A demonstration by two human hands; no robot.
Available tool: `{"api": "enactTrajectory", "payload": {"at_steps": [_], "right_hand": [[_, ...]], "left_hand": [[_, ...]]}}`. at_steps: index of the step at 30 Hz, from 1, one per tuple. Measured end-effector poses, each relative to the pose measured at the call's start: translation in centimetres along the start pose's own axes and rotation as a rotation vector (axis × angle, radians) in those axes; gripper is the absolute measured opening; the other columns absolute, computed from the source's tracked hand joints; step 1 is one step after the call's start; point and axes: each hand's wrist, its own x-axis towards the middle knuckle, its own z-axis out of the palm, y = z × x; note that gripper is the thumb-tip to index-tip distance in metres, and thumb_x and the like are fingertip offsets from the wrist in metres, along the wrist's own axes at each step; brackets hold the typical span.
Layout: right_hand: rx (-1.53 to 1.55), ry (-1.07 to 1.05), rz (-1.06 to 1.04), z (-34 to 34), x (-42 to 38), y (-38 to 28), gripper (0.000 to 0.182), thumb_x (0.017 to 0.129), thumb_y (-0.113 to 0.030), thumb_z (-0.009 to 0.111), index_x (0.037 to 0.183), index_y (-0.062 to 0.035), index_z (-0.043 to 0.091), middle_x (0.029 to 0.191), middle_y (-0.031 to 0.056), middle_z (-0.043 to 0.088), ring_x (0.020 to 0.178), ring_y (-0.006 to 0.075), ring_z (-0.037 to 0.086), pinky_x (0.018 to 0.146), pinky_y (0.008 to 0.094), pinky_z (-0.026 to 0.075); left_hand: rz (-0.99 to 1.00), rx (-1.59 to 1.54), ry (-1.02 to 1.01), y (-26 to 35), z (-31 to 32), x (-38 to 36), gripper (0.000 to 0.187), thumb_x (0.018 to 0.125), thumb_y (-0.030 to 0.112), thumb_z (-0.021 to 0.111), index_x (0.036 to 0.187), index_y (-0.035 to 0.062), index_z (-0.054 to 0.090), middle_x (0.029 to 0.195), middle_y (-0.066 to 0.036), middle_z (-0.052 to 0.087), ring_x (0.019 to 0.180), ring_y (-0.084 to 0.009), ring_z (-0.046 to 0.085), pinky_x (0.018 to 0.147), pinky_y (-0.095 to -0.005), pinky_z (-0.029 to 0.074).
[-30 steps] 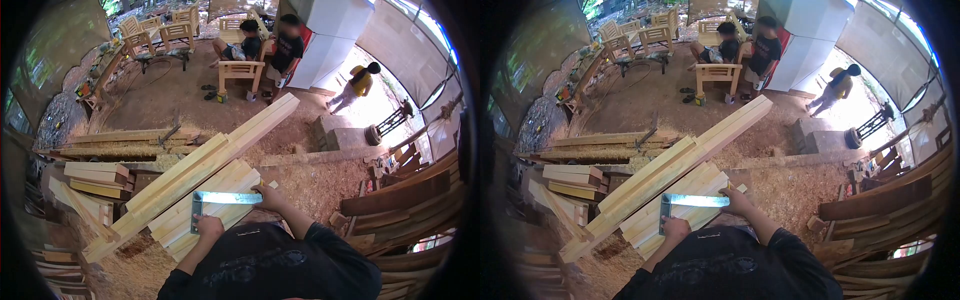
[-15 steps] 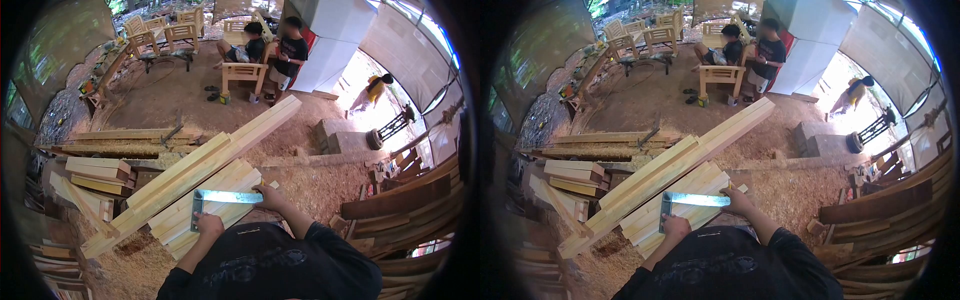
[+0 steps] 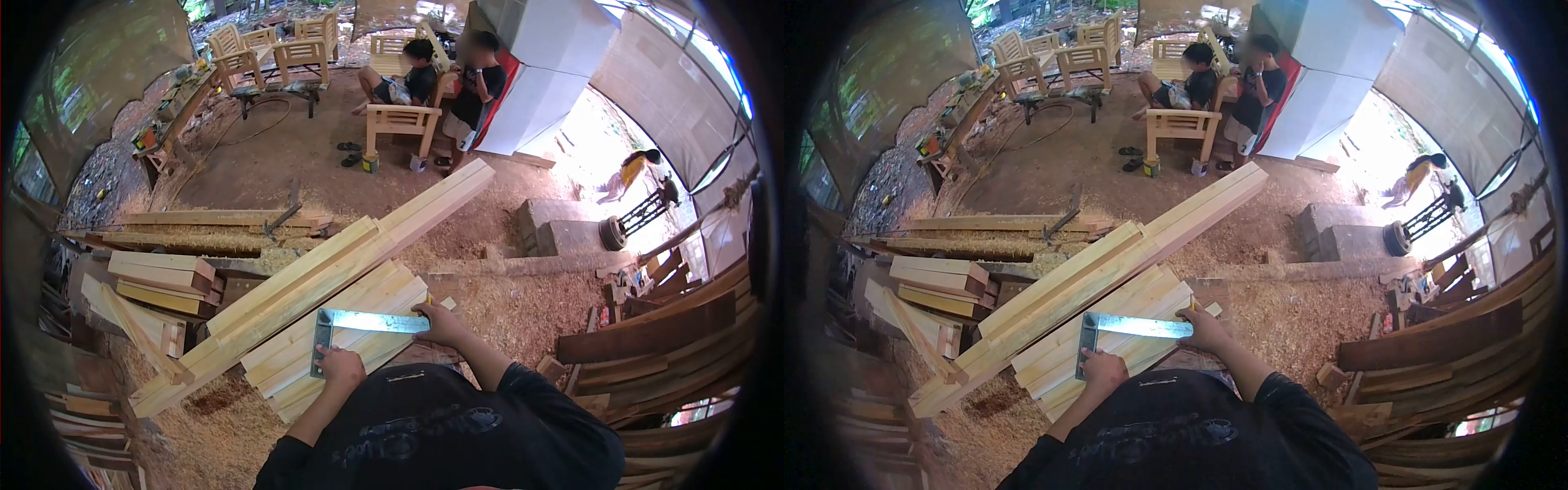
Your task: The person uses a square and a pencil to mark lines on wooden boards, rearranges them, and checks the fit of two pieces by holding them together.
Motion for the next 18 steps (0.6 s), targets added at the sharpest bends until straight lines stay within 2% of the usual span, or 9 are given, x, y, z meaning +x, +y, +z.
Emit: {"api": "enactTrajectory", "payload": {"at_steps": [8, 10, 12, 13, 15, 17, 18], "right_hand": [[-0.081, -0.022, 0.015, 0.0, -0.1, -0.8, 0.071, 0.072, -0.023, 0.091, 0.136, -0.0088, 0.063, 0.129, 0.0203, 0.065, 0.117, 0.0375, 0.067, 0.1, 0.0447, 0.055], [-0.209, -0.013, 0.014, -0.2, -0.9, -2.1, 0.066, 0.078, -0.028, 0.086, 0.137, -0.0115, 0.063, 0.13, 0.0208, 0.065, 0.114, 0.0416, 0.068, 0.098, 0.0484, 0.056], [-0.256, -0.018, 0.049, -0.1, -1.7, -3.7, 0.057, 0.078, -0.028, 0.084, 0.129, -0.0118, 0.067, 0.122, 0.0212, 0.069, 0.109, 0.0423, 0.07, 0.095, 0.0499, 0.056], [-0.282, -0.033, 0.019, 0.6, -2.2, -3.5, 0.055, 0.078, -0.031, 0.084, 0.128, -0.0113, 0.068, 0.119, 0.0212, 0.07, 0.106, 0.0424, 0.071, 0.092, 0.0501, 0.057], [-0.337, -0.04, -0.042, 1.1, -3.0, -2.6, 0.053, 0.079, -0.035, 0.083, 0.124, -0.0103, 0.069, 0.113, 0.021, 0.072, 0.099, 0.0427, 0.072, 0.087, 0.0507, 0.058], [-0.307, -0.022, 0.005, 1.3, -4.0, -1.9, 0.051, 0.078, -0.036, 0.083, 0.121, -0.0106, 0.07, 0.108, 0.0199, 0.074, 0.096, 0.0417, 0.073, 0.085, 0.0505, 0.059], [-0.294, -0.007, 0.034, 1.4, -4.5, -1.7, 0.05, 0.078, -0.036, 0.083, 0.119, -0.0108, 0.07, 0.105, 0.0194, 0.075, 0.095, 0.0413, 0.073, 0.084, 0.0504, 0.059]], "left_hand": [[-0.024, 0.005, -0.001, 0.5, -1.4, -1.1, 0.051, 0.092, 0.027, 0.068, 0.137, 0.0022, 0.069, 0.162, -0.02, 0.045, 0.152, -0.0589, 0.026, 0.116, -0.0727, 0.034], [-0.008, 0.027, 0.006, 0.1, 0.1, -0.1, 0.048, 0.095, 0.025, 0.065, 0.136, 0.0004, 0.068, 0.161, -0.021, 0.047, 0.152, -0.0571, 0.028, 0.115, -0.0736, 0.035], [0.005, 0.026, 0.007, -0.2, 0.1, -0.5, 0.053, 0.096, 0.028, 0.067, 0.14, -0.0019, 0.064, 0.158, -0.022, 0.049, 0.153, -0.0555, 0.028, 0.113, -0.0742, 0.035], [0.034, 0.063, 0.077, -0.8, 1.2, -0.6, 0.064, 0.09, 0.041, 0.072, 0.141, 0.0035, 0.064, 0.156, -0.025, 0.049, 0.147, -0.0556, 0.037, 0.113, -0.0681, 0.04], [0.031, -0.013, 0.119, -1.7, 2.0, -0.7, 0.079, 0.083, 0.056, 0.077, 0.145, 0.0089, 0.062, 0.154, -0.027, 0.051, 0.139, -0.0528, 0.05, 0.113, -0.0585, 0.046], [-0.033, -0.239, 0.059, -1.8, -2.6, -3.1, 0.087, 0.081, 0.059, 0.079, 0.149, 0.0087, 0.057, 0.154, -0.025, 0.053, 0.135, -0.0467, 0.057, 0.112, -0.0514, 0.049], [-0.018, -0.294, 0.056, -2.4, -3.9, -3.6, 0.086, 0.082, 0.058, 0.079, 0.149, 0.0084, 0.057, 0.153, -0.024, 0.054, 0.133, -0.0443, 0.06, 0.111, -0.0495, 0.049]]}}
